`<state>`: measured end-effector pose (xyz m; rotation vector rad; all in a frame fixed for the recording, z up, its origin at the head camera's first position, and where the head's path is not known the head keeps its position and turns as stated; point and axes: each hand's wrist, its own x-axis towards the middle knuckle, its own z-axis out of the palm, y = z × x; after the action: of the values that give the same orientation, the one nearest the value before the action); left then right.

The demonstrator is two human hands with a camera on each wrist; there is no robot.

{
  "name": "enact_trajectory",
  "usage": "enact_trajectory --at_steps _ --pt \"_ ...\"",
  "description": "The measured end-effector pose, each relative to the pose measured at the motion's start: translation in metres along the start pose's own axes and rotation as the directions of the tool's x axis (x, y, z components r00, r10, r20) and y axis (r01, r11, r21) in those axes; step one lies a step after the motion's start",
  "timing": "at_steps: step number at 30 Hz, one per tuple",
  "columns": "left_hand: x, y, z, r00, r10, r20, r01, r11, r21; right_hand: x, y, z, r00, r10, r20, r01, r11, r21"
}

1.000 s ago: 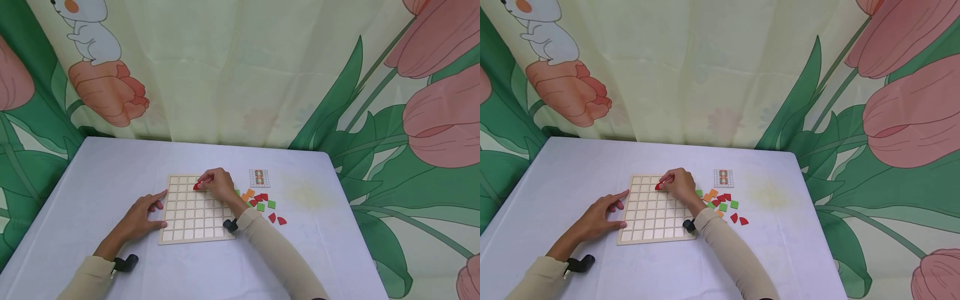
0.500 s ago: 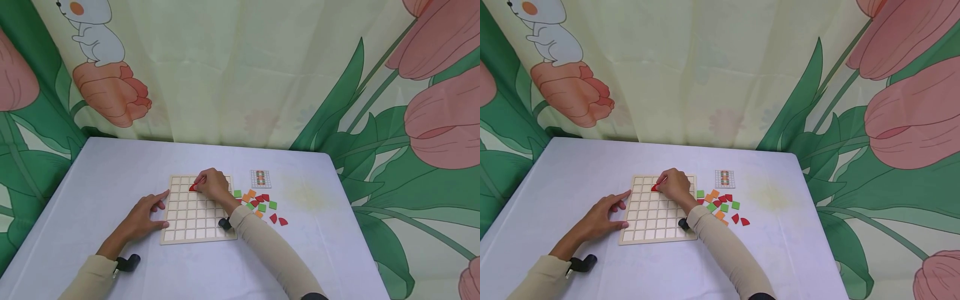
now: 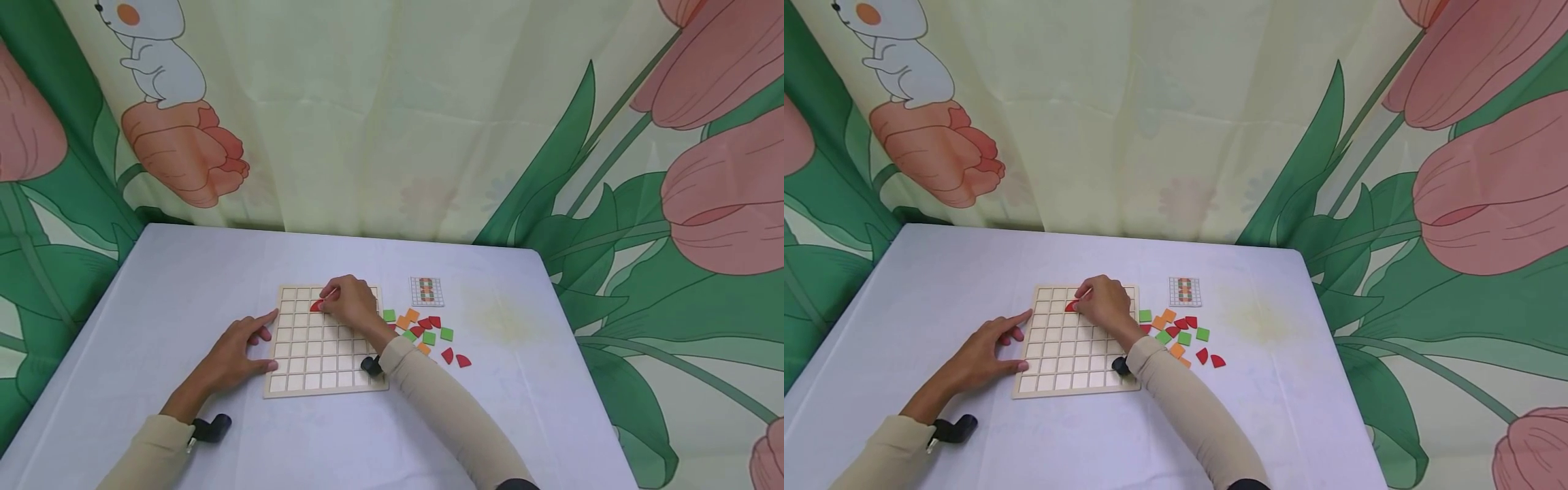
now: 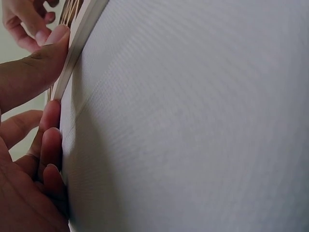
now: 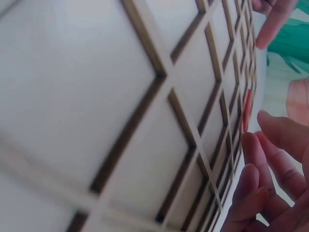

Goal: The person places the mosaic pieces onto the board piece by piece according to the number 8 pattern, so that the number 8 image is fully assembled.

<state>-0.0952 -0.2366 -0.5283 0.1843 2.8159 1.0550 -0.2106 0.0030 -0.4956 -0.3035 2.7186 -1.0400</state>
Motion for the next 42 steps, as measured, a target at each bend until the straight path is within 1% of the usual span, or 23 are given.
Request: enact_trajectory --at_steps 2,7,12,17,20,25,31,34,37,42 --pt "0.000 0.000 0.000 1.000 -0.002 -0.002 0.002 1.000 0.000 -0.003 0.003 -0.003 1.000 -0.001 0.002 0.001 0.999 0.032" --pt "-0.001 -0.001 0.000 1.000 -0.010 -0.003 0.010 1.000 0.010 -0.009 0.014 -0.014 0.999 -0.034 -0.006 0.034 0.993 0.110" --pt "0.000 -0.001 -0.001 1.000 0.008 -0.007 -0.008 1.000 -0.007 -0.016 0.031 -0.030 0.999 -0.034 -0.026 0.038 0.986 0.160" --pt "0.001 -0.001 -0.002 1.000 0.018 -0.007 -0.018 1.000 -0.020 -0.027 0.054 -0.050 0.998 -0.030 -0.047 0.038 0.985 0.168" --pt "0.001 -0.001 -0.002 1.000 0.016 -0.002 -0.016 1.000 -0.024 -0.035 0.068 -0.063 0.998 -0.010 -0.063 0.020 0.985 0.171" --pt "0.000 -0.002 -0.003 1.000 0.014 -0.002 -0.014 1.000 -0.026 -0.047 0.088 -0.082 0.995 0.057 -0.088 -0.042 0.986 0.163" --pt "0.001 -0.002 -0.003 1.000 0.019 -0.008 -0.019 1.000 -0.022 -0.055 0.107 -0.098 0.981 0.151 -0.121 -0.131 0.979 0.158" --pt "0.001 -0.002 -0.003 1.000 0.015 -0.009 -0.015 1.000 -0.021 -0.058 0.114 -0.101 0.972 0.204 -0.116 -0.186 0.971 0.151" --pt "0.000 -0.002 -0.002 1.000 0.013 -0.007 -0.013 1.000 -0.018 -0.060 0.117 -0.102 0.960 0.264 -0.093 -0.250 0.958 0.139" --pt "0.000 -0.002 -0.002 1.000 0.014 -0.007 -0.014 1.000 -0.014 -0.062 0.122 -0.098 0.947 0.306 -0.098 -0.301 0.951 0.063"
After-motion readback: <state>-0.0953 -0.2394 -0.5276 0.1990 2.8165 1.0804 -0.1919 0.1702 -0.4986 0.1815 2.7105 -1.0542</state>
